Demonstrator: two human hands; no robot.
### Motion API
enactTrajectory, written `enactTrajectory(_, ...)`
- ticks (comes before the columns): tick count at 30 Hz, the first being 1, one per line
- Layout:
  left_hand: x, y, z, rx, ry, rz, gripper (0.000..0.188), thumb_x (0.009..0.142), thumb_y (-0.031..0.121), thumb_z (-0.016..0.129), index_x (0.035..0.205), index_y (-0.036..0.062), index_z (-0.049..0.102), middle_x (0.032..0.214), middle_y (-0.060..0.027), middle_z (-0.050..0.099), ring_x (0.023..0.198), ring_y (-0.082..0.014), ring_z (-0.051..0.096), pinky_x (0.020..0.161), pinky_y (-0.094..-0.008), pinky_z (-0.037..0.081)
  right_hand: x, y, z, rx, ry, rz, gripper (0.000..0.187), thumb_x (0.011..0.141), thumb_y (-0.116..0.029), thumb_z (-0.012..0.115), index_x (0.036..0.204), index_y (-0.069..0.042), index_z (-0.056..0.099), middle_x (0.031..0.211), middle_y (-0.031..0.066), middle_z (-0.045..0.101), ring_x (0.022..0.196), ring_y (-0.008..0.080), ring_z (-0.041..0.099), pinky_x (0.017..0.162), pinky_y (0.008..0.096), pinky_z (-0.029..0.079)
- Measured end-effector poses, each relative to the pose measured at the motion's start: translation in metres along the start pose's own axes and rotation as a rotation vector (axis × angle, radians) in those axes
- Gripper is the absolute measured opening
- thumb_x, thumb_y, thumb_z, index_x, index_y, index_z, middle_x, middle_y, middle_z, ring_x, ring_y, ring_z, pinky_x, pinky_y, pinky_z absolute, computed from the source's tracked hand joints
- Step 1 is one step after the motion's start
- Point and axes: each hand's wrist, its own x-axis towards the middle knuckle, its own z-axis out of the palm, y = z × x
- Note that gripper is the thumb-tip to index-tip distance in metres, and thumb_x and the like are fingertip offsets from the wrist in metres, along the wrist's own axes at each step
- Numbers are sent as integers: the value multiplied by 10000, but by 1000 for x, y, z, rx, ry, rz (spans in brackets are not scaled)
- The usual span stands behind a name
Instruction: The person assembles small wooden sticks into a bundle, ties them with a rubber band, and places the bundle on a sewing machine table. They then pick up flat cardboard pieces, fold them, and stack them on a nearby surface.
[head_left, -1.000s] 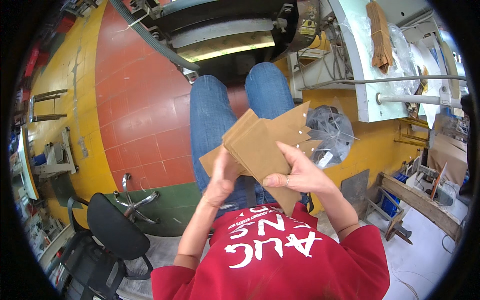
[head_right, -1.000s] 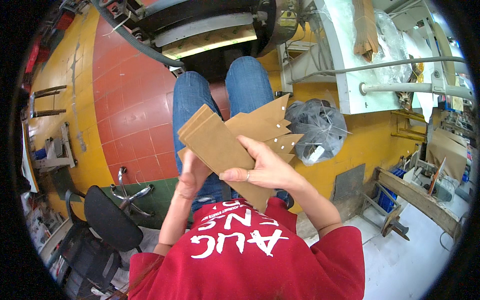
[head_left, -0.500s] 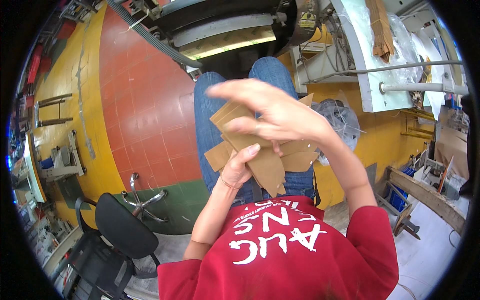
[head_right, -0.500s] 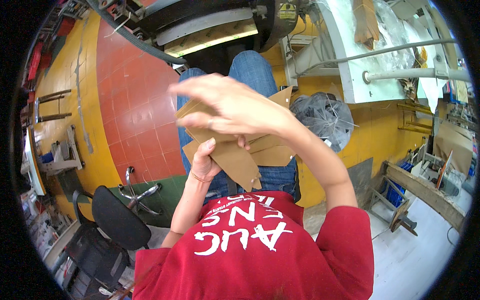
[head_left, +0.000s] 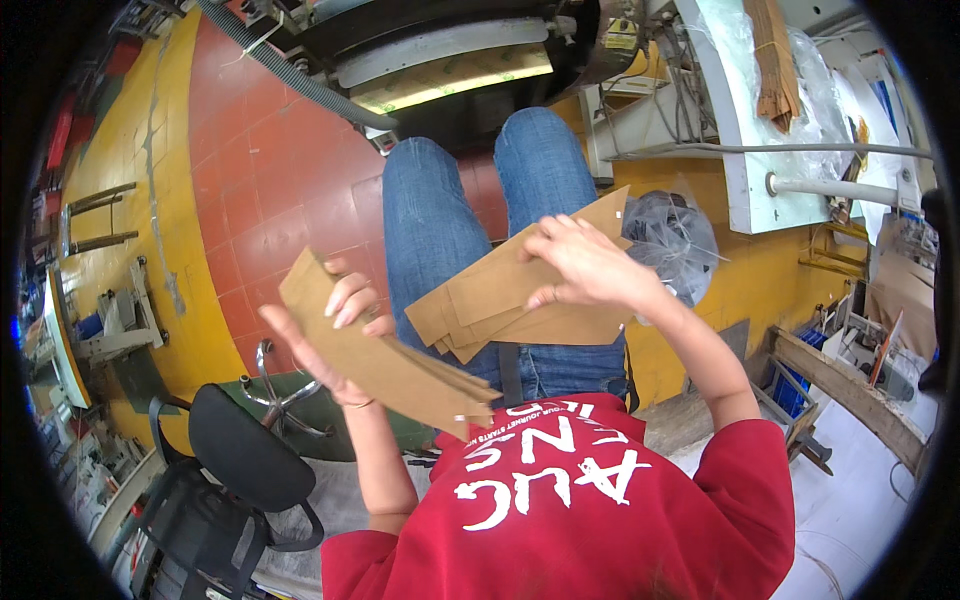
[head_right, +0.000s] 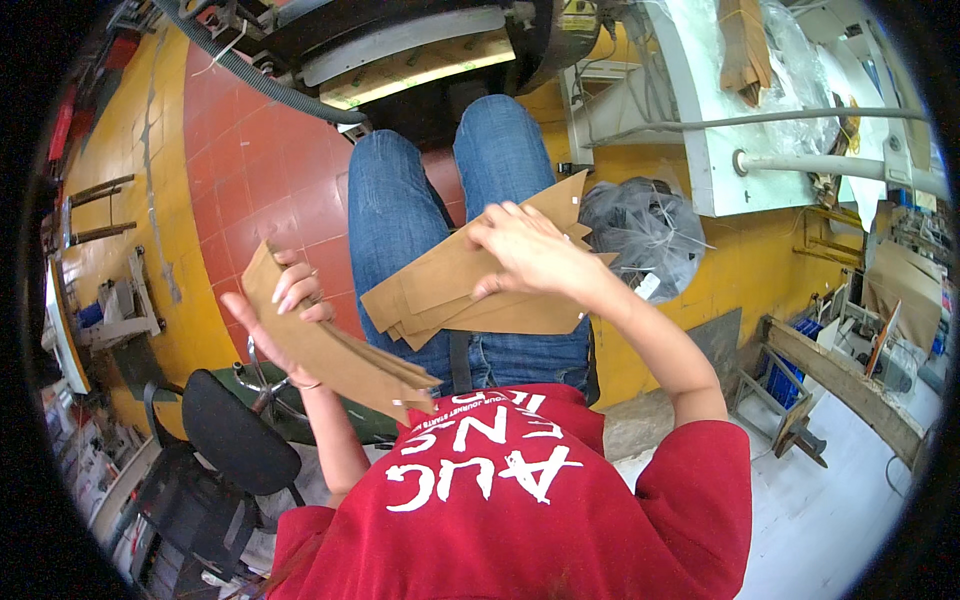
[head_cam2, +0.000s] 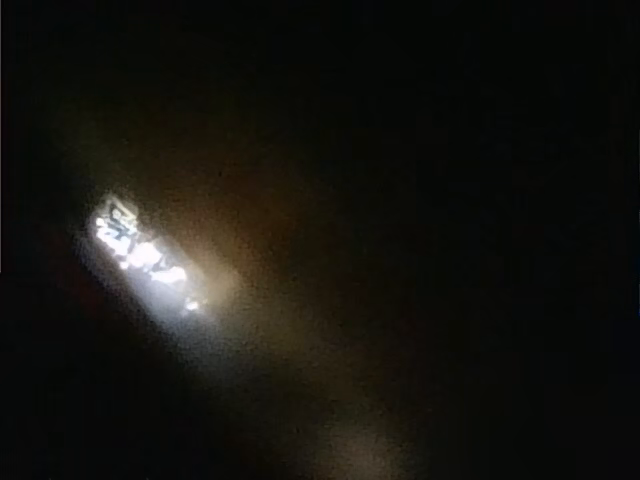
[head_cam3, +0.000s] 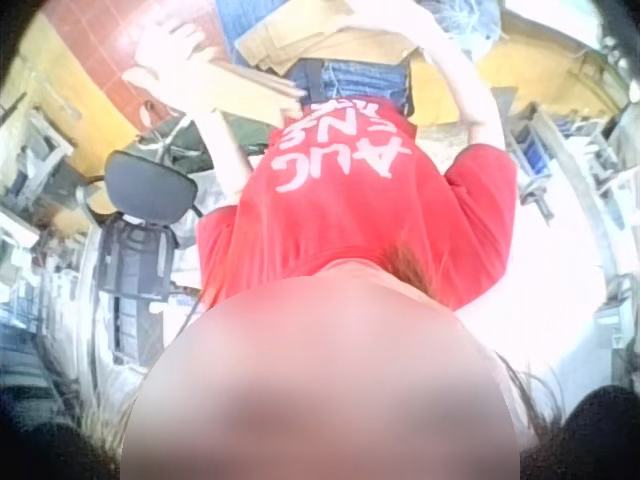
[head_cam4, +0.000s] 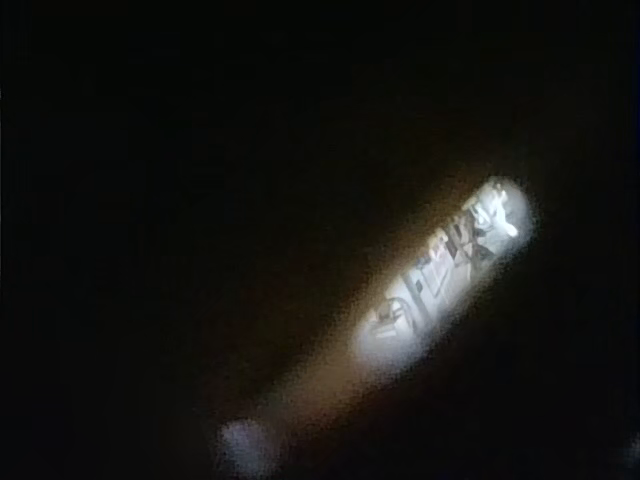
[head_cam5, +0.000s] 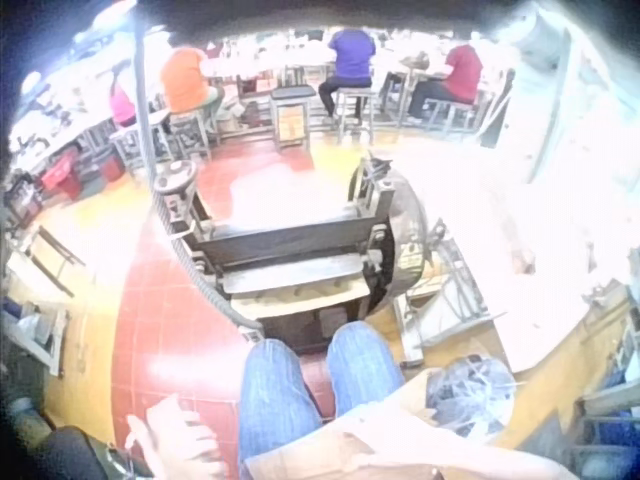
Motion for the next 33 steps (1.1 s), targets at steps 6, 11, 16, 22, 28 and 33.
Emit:
enactTrajectory(6, -35, 12, -2, 57, 79, 68, 1138, 712, 599, 733, 1466, 28, 99, 988, -25, 337, 942, -148, 386, 823, -387, 376, -13, 6, 23, -96, -97, 125, 588, 602, -355, 824, 1049, -74, 566, 1033, 102, 495, 1061, 276, 475, 903, 391, 381)
enactTrajectory(11, -42, -18, -32, -189, 45, 29, 1234, 664, 426, 823, 1466, -31, 4, 1064, -87, 293, 947, -191, 363, 778, -312, 408, -2, 7, 9, -166, -6, 40, 608, 595, -345, 826, 1092, -83, 592, 1047, 85, 500, 1070, 253, 460, 922, 389, 358)
enactTrajectory(16, -48, -27, -46, -251, 104, -40, 786, 777, 351, 684, 1352, -22, 299, 1073, -126, 355, 902, -230, 417, 907, -381, 459, -1, 15, -1, -176, -39, 0, 605, 624, -351, 811, 1135, -105, 601, 1087, 76, 526, 1083, 249, 472, 904, 391, 364)
enactTrajectory(22, -49, -26, -49, 68, 70, -126, 520, 775, 409, 653, 1127, 118, 403, 913, -50, 422, 907, -264, 462, 885, -533, 435, -9, 23, -21, -289, -101, 5, 654, 665, -343, 783, 1262, -167, 582, 1142, 72, 528, 1108, 249, 476, 958, 396, 361)
enactTrajectory(28, -45, -24, -47, 49, 46, -128, 526, 758, 418, 651, 1117, 124, 402, 898, -42, 400, 927, -235, 442, 811, -470, 441, -8, 25, -28, -394, -176, 73, 637, 658, -280, 795, 1249, -161, 592, 1168, 81, 517, 1130, 250, 466, 958, 394, 367)
enactTrajectory(33, -45, -22, -46, 76, 86, -130, 534, 757, 430, 641, 1122, 122, 405, 918, -45, 402, 961, -234, 435, 804, -454, 431, -14, 26, -20, -367, 80, -81, 522, 639, -279, 806, 1085, -119, 587, 1033, 78, 541, 1009, 244, 514, 864, 378, 386)
